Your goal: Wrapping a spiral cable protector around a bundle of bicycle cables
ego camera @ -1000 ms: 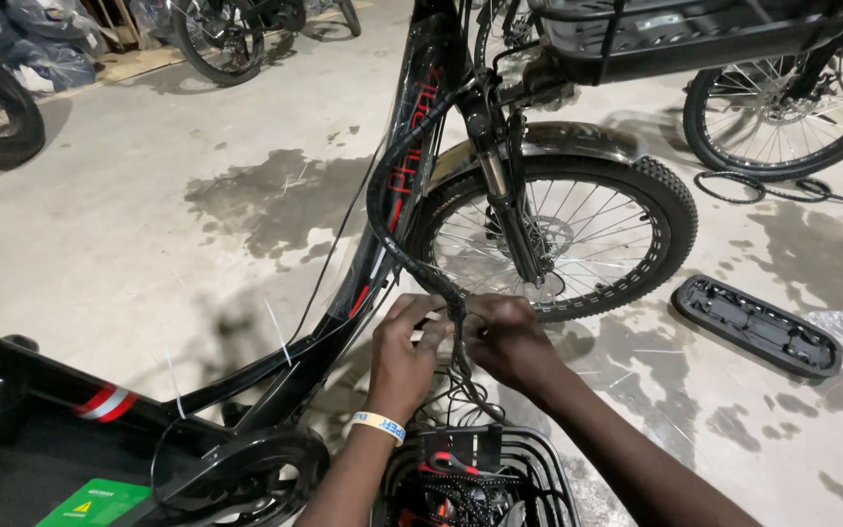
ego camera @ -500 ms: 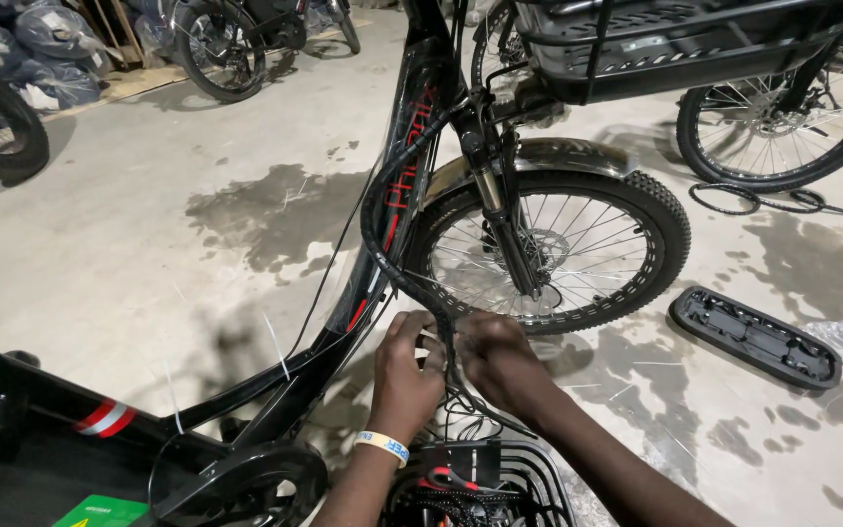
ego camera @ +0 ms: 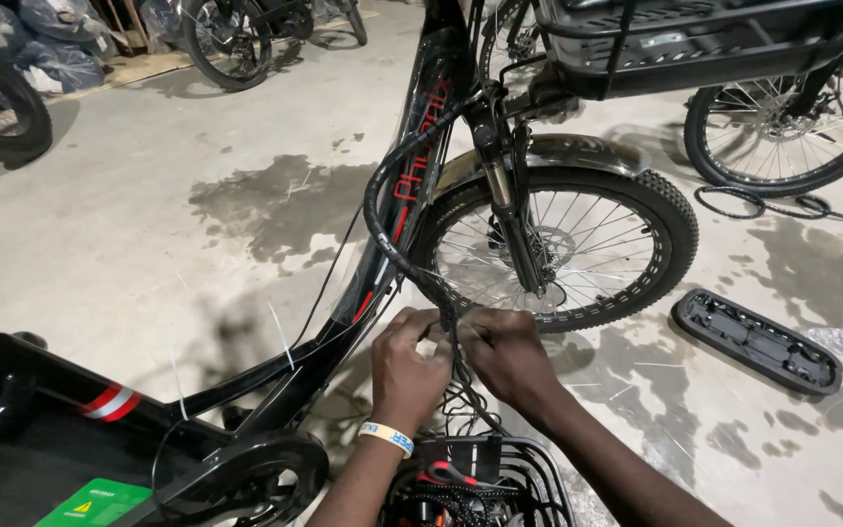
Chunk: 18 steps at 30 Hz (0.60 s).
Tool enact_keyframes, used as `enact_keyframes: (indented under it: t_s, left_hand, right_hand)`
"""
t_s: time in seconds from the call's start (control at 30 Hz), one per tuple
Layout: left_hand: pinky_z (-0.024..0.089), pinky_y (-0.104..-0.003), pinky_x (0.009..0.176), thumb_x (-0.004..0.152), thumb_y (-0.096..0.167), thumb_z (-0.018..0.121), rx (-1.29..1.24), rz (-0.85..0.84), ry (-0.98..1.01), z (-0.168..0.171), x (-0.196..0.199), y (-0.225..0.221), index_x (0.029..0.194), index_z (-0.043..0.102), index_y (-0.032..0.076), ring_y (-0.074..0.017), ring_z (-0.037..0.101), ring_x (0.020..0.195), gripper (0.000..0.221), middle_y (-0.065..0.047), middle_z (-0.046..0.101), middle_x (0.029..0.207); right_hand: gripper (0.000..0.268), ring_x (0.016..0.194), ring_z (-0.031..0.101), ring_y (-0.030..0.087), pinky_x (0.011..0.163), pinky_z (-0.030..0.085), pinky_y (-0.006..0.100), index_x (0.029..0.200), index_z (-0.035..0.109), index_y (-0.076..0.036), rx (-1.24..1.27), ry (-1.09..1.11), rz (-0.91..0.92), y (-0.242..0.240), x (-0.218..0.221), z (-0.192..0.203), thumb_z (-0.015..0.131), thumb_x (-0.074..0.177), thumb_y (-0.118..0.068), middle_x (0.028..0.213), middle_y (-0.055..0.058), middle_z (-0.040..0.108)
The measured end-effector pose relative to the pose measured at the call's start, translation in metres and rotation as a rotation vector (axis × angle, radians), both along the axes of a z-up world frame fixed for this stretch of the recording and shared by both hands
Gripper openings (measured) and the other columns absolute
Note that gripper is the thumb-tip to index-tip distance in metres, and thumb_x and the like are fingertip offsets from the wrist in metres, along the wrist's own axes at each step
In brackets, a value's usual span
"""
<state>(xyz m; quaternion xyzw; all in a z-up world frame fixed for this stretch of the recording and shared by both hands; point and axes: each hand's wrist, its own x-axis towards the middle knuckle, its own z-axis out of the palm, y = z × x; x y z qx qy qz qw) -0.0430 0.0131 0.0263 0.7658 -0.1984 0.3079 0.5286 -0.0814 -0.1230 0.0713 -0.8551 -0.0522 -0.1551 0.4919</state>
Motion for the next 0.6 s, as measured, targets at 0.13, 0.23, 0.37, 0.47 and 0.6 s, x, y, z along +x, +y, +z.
enact_keyframes:
  t_s: [0.13, 0.23, 0.37, 0.47, 0.6]
  left_hand:
    - [0.059, -0.031, 0.063, 0.064, 0.0, 0.064, -0.063, -0.093, 0.13, 0.012, 0.0, 0.007, 0.086, 0.073, 0.004, -0.0263, 0.071, 0.072, 0.024, -0.012, 0.069, 0.079]
    - [0.06, -0.035, 0.063, 0.066, 0.0, 0.064, -0.04, -0.103, 0.154, 0.016, -0.002, 0.008, 0.087, 0.074, 0.004, -0.0318, 0.071, 0.077, 0.023, -0.013, 0.071, 0.083]
    - [0.062, -0.034, 0.064, 0.073, 0.006, 0.063, -0.081, -0.154, 0.196, 0.023, -0.016, 0.005, 0.098, 0.069, 0.0, -0.0332, 0.072, 0.081, 0.027, -0.019, 0.07, 0.093]
    - [0.062, -0.039, 0.063, 0.074, 0.005, 0.065, -0.051, -0.144, 0.182, 0.027, -0.016, 0.005, 0.103, 0.065, 0.0, -0.0366, 0.071, 0.083, 0.029, -0.021, 0.068, 0.095]
    - [0.062, -0.042, 0.061, 0.073, 0.001, 0.07, 0.044, -0.078, 0.172, 0.015, -0.005, 0.008, 0.102, 0.064, -0.002, -0.0399, 0.07, 0.08, 0.029, -0.023, 0.067, 0.091]
  right_hand:
    - [0.011, 0.056, 0.064, 0.02, 0.056, 0.052, 0.032, 0.068, 0.074, -0.011, -0.024, -0.089, -0.036, -0.001, 0.006, -0.004, 0.065, 0.073, -0.011, 0.057, 0.009, 0.066]
    - [0.007, 0.058, 0.064, 0.026, 0.055, 0.054, 0.03, 0.072, 0.072, -0.006, -0.02, -0.225, -0.022, 0.0, 0.015, -0.004, 0.065, 0.072, -0.006, 0.058, 0.012, 0.065]
    - [0.008, 0.061, 0.064, 0.032, 0.056, 0.054, 0.036, 0.065, 0.066, -0.005, -0.186, -0.444, -0.033, 0.0, 0.013, -0.005, 0.063, 0.071, -0.002, 0.061, 0.012, 0.065]
    - [0.012, 0.06, 0.063, 0.029, 0.057, 0.053, 0.033, 0.063, 0.063, -0.007, -0.302, -0.492, -0.037, -0.005, 0.021, -0.014, 0.061, 0.075, -0.003, 0.062, 0.008, 0.065]
    - [0.01, 0.061, 0.065, 0.032, 0.057, 0.052, 0.042, 0.066, 0.065, -0.004, -0.458, -0.356, -0.03, -0.007, 0.022, -0.019, 0.061, 0.075, -0.002, 0.06, 0.012, 0.064]
